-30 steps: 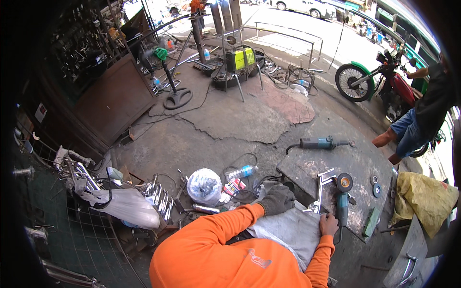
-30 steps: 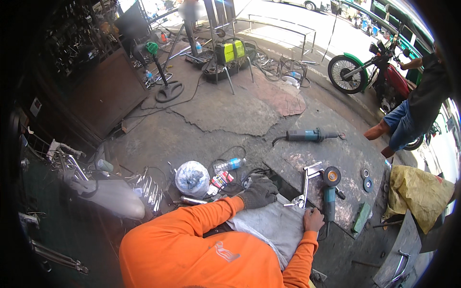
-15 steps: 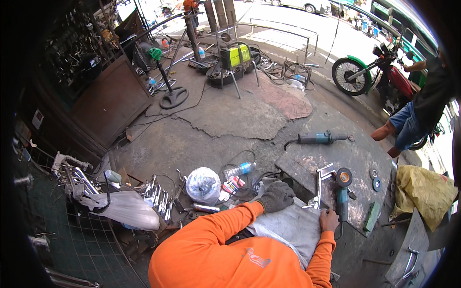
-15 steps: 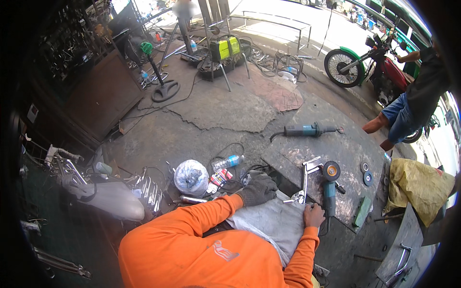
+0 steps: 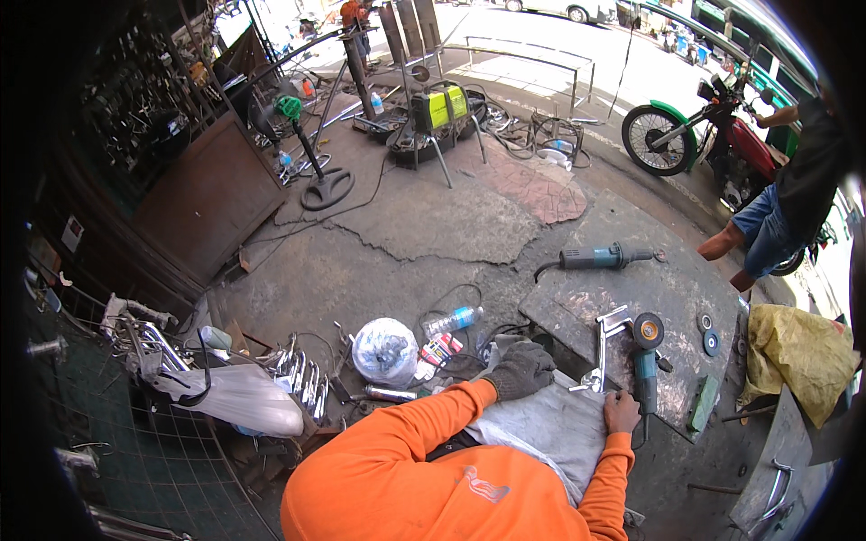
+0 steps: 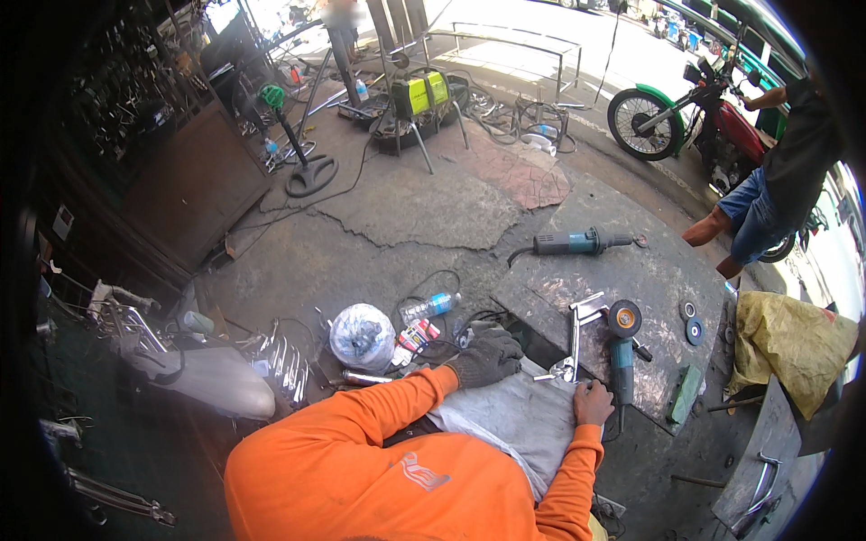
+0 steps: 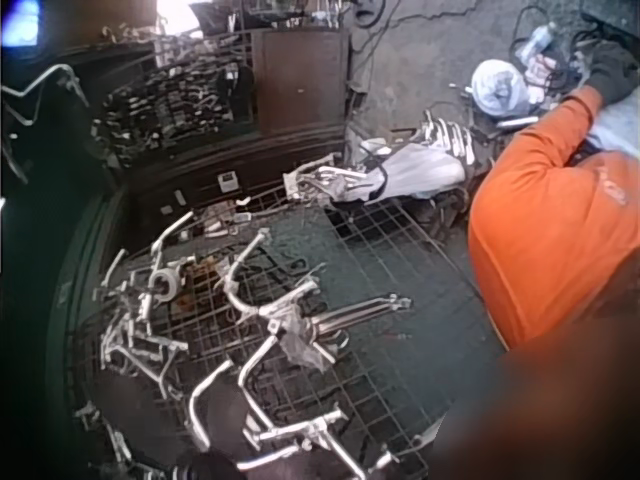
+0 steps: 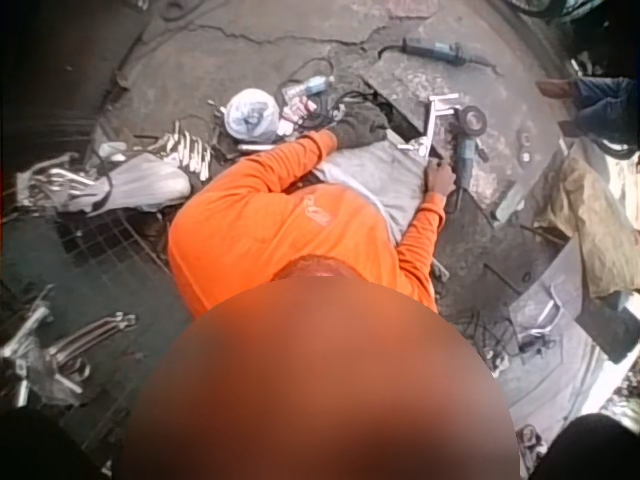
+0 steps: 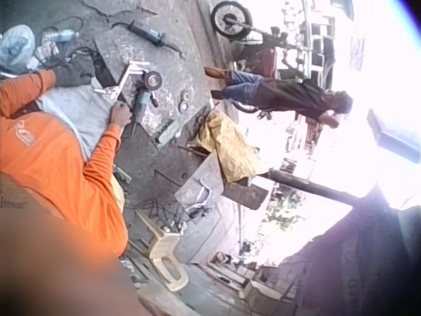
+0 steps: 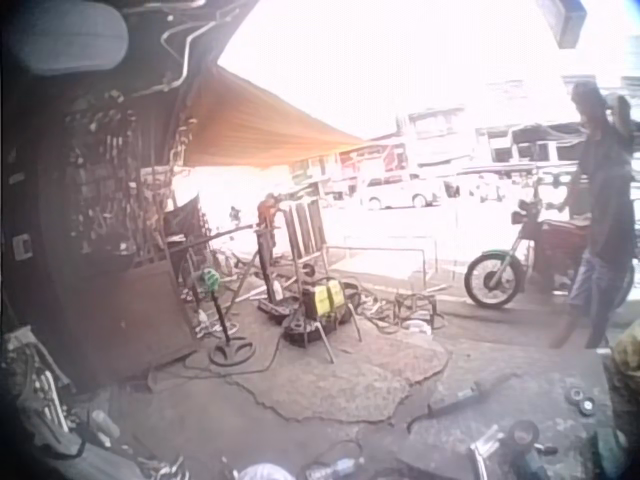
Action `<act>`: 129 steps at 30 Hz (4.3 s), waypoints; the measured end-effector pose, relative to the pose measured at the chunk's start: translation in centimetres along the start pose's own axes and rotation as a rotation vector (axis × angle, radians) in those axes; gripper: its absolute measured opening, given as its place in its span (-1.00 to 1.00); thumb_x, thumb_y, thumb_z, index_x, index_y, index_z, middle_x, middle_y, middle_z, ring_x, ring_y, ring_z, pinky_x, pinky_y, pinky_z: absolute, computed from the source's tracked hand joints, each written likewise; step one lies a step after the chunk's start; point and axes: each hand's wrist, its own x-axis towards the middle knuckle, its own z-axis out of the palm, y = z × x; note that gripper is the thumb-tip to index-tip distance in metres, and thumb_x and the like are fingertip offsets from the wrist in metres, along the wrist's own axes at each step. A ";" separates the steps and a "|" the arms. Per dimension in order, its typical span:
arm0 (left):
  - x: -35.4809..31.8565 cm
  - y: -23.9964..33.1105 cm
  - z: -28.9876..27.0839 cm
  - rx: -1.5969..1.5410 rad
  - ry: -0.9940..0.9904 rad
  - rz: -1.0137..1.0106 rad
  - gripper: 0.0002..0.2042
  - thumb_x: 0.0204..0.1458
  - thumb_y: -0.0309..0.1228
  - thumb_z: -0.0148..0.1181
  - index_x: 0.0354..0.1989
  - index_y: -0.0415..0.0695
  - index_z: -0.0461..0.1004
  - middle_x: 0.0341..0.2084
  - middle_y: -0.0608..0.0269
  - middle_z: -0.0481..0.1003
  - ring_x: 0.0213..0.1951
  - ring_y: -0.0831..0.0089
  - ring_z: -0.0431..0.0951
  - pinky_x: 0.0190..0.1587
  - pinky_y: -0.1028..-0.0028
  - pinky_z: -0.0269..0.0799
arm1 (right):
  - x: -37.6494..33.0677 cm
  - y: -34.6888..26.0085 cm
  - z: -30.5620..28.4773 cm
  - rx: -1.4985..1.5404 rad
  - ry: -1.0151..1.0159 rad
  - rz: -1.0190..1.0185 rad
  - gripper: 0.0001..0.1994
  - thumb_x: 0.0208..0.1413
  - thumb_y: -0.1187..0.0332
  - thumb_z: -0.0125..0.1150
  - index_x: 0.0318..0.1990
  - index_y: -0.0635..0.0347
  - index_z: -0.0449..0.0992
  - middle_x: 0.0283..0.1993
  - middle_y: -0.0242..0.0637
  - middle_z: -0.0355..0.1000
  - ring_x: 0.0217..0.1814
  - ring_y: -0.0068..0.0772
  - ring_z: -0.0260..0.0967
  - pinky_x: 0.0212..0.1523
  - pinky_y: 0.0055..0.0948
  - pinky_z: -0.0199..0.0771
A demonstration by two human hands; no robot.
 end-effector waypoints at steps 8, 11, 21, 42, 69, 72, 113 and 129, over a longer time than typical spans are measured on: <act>0.0 0.2 0.0 0.010 0.058 0.023 -0.75 0.16 -0.21 0.35 -0.15 -0.11 0.73 -0.13 0.07 0.65 0.05 0.07 0.60 0.19 0.08 0.44 | 0.0 0.1 0.1 0.009 0.004 0.000 -0.59 0.28 -0.03 0.17 -0.07 0.08 0.72 0.01 -0.06 0.69 0.17 0.24 0.56 0.16 0.26 0.50; 0.0 0.1 0.0 0.012 0.030 0.017 -0.75 0.17 -0.22 0.35 -0.13 -0.12 0.73 -0.10 0.07 0.64 0.08 0.07 0.59 0.21 0.09 0.43 | 0.1 0.2 0.3 0.020 0.010 0.003 -0.60 0.27 -0.02 0.17 -0.07 0.08 0.73 0.01 -0.05 0.69 0.17 0.24 0.56 0.17 0.24 0.51; 0.0 0.0 0.2 0.023 0.065 0.038 -0.74 0.15 -0.19 0.37 -0.17 -0.10 0.73 -0.15 0.08 0.65 0.05 0.05 0.59 0.18 0.08 0.43 | 0.0 0.2 0.2 0.045 0.021 0.000 -0.59 0.26 -0.03 0.18 -0.09 0.09 0.74 -0.01 -0.04 0.71 0.13 0.23 0.60 0.17 0.22 0.53; 0.0 0.1 0.0 0.014 0.047 0.038 -0.76 0.14 -0.27 0.39 -0.11 -0.14 0.71 -0.13 0.08 0.63 0.05 0.05 0.58 0.19 0.10 0.44 | 0.1 0.0 0.2 0.037 -0.027 0.022 -0.63 0.27 0.00 0.20 -0.07 0.09 0.69 0.04 -0.12 0.67 0.21 0.17 0.52 0.17 0.29 0.47; 0.1 -0.1 0.0 0.030 -0.018 -0.001 -0.74 0.17 -0.21 0.35 -0.09 -0.09 0.71 -0.11 0.10 0.62 0.08 0.08 0.56 0.19 0.09 0.42 | 0.0 -0.2 -0.1 0.031 0.016 0.002 -0.59 0.28 -0.03 0.16 -0.10 0.10 0.72 -0.01 -0.06 0.70 0.14 0.23 0.58 0.17 0.25 0.50; 0.0 -0.1 0.0 0.023 -0.002 0.011 -0.74 0.18 -0.21 0.34 -0.09 -0.10 0.71 -0.10 0.10 0.62 0.08 0.07 0.56 0.19 0.08 0.42 | -0.1 -0.2 -0.1 0.038 0.006 0.006 -0.60 0.28 -0.02 0.16 -0.10 0.10 0.72 0.00 -0.04 0.70 0.15 0.24 0.58 0.17 0.24 0.51; -0.1 -0.2 0.6 0.020 0.084 0.042 -0.74 0.13 -0.20 0.38 -0.18 -0.12 0.74 -0.14 0.11 0.67 0.01 0.06 0.60 0.19 0.08 0.43 | 0.4 0.1 0.4 0.051 -0.040 0.031 -0.64 0.26 0.00 0.23 -0.09 0.09 0.70 0.04 -0.12 0.68 0.22 0.17 0.52 0.20 0.29 0.46; 0.0 0.4 -0.2 0.017 0.041 0.009 -0.74 0.15 -0.20 0.37 -0.18 -0.13 0.73 -0.14 0.08 0.66 0.02 0.03 0.60 0.17 0.07 0.45 | 0.6 0.4 0.7 0.068 -0.045 0.026 -0.59 0.26 -0.04 0.20 -0.06 0.11 0.68 0.04 -0.13 0.67 0.21 0.19 0.51 0.20 0.33 0.43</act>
